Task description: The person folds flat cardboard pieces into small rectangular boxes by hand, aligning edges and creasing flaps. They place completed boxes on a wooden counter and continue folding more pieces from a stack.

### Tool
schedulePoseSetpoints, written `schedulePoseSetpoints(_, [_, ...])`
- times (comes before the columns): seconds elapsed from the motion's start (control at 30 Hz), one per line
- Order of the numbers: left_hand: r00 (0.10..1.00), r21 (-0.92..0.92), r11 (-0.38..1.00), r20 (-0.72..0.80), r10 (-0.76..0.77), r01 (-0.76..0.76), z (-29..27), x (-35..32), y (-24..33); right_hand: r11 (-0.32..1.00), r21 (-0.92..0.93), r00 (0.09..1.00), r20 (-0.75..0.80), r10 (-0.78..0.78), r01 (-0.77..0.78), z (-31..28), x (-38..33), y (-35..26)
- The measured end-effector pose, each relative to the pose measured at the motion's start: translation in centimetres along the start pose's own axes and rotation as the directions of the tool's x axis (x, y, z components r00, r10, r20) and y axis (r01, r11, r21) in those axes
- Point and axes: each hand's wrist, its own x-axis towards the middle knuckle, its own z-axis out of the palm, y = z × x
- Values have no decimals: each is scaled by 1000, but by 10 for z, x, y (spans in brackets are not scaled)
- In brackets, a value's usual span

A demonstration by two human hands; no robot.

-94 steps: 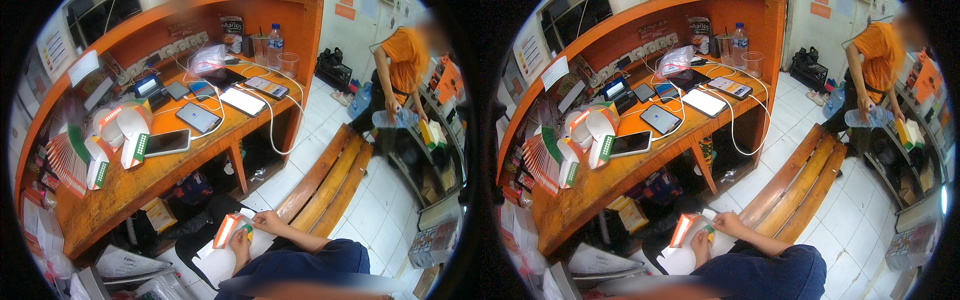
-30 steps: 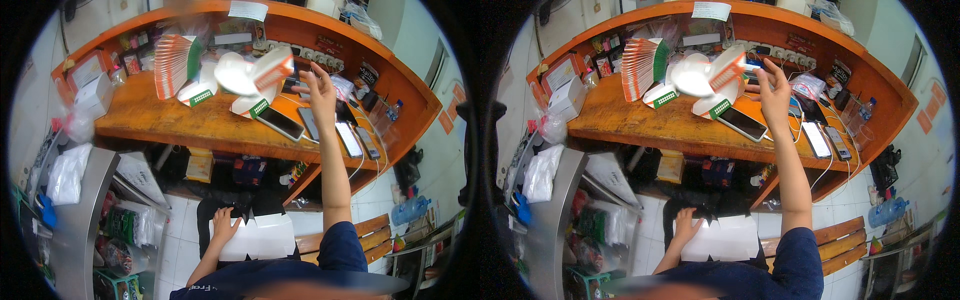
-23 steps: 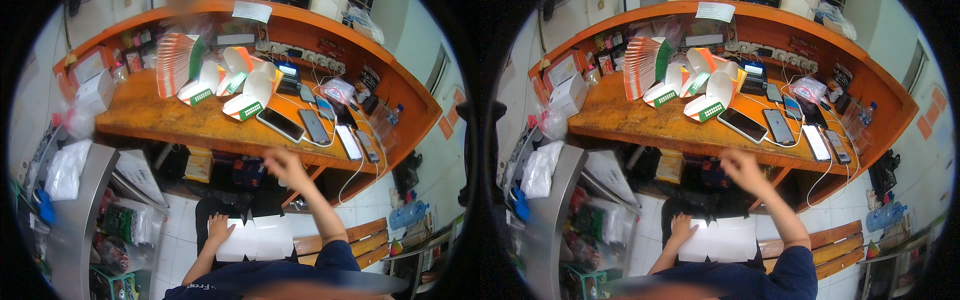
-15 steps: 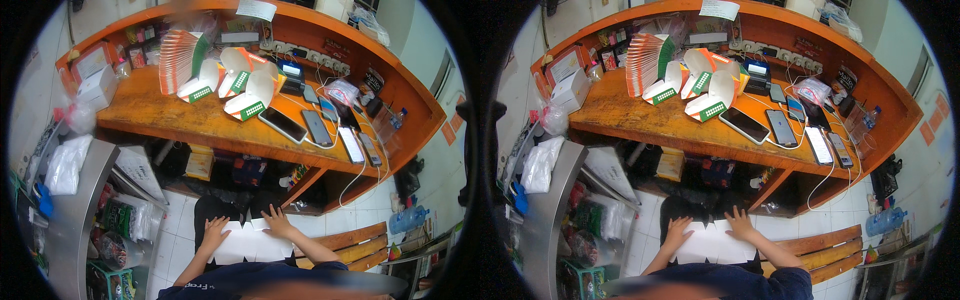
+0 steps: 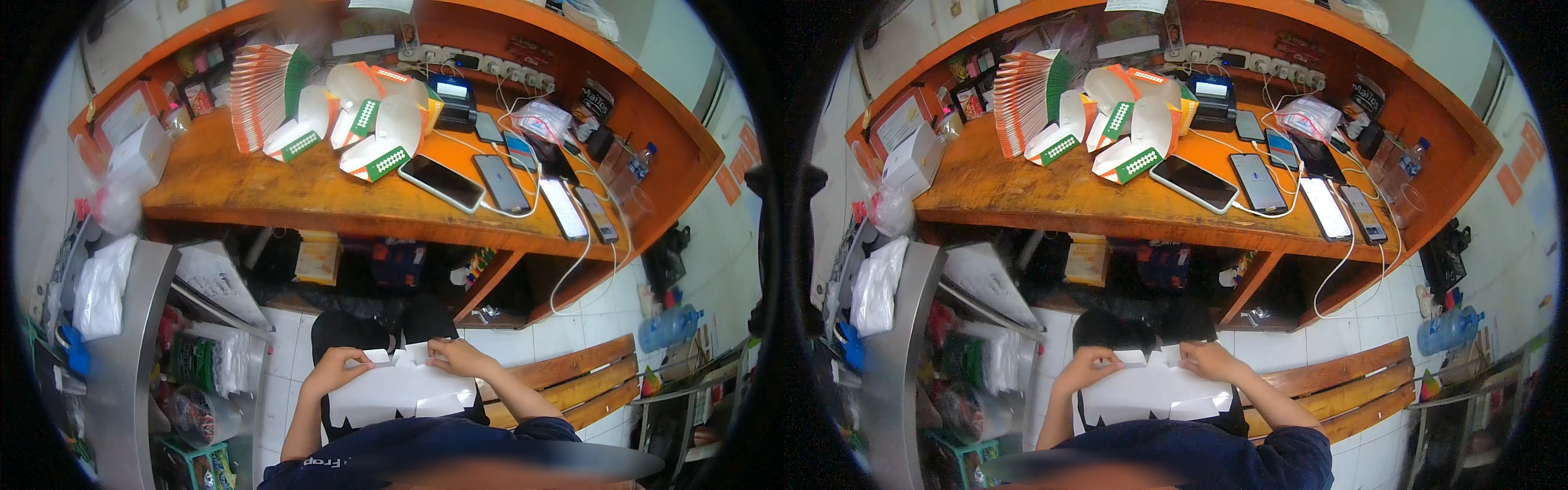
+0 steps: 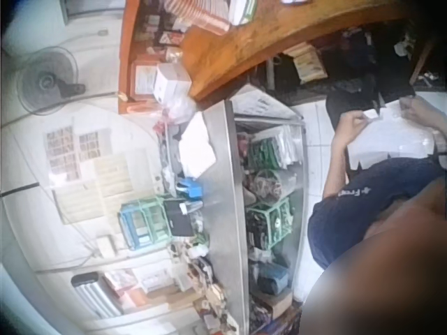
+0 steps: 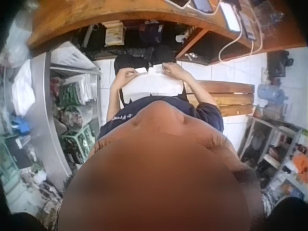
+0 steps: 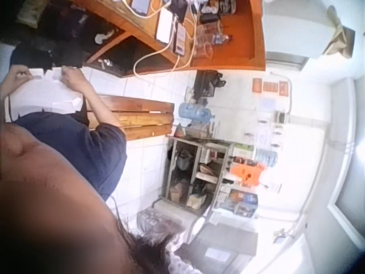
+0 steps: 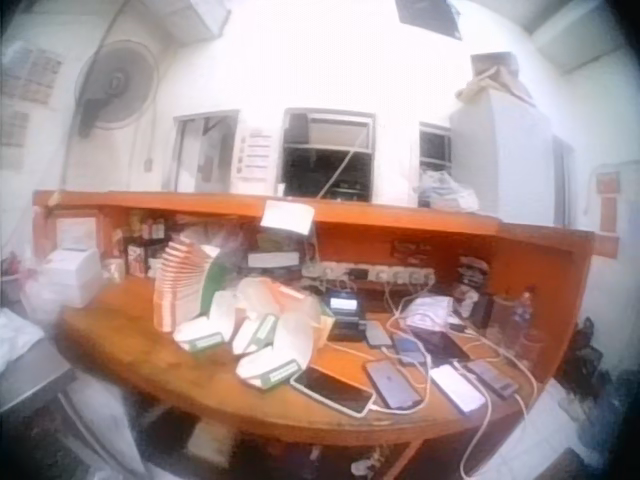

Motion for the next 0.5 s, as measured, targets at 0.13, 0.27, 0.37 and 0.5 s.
schedulePoseSetpoints(0.13, [719, 380, 877, -516, 466, -295, -11, -1, 25, 976, 66, 979, 23, 204, -205, -52, -12, -12])
schedulePoseSetpoints(0.27, [397, 27, 890, -888, 231, -456, 21, 17, 29, 955, 89, 836, -465, 290, -282, -80, -27, -27])
schedulePoseSetpoints(0.37, [783, -172, 881, -553, 284, -441, 73, 29, 19, 919, 257, 698, -598, 393, -298, -69, -36, -30])
schedulePoseSetpoints(0.5, [881, -362, 887, -462, 97, -288, 159, 35, -5, 833, 372, 590, -589, 553, -410, -18, -52, -22])
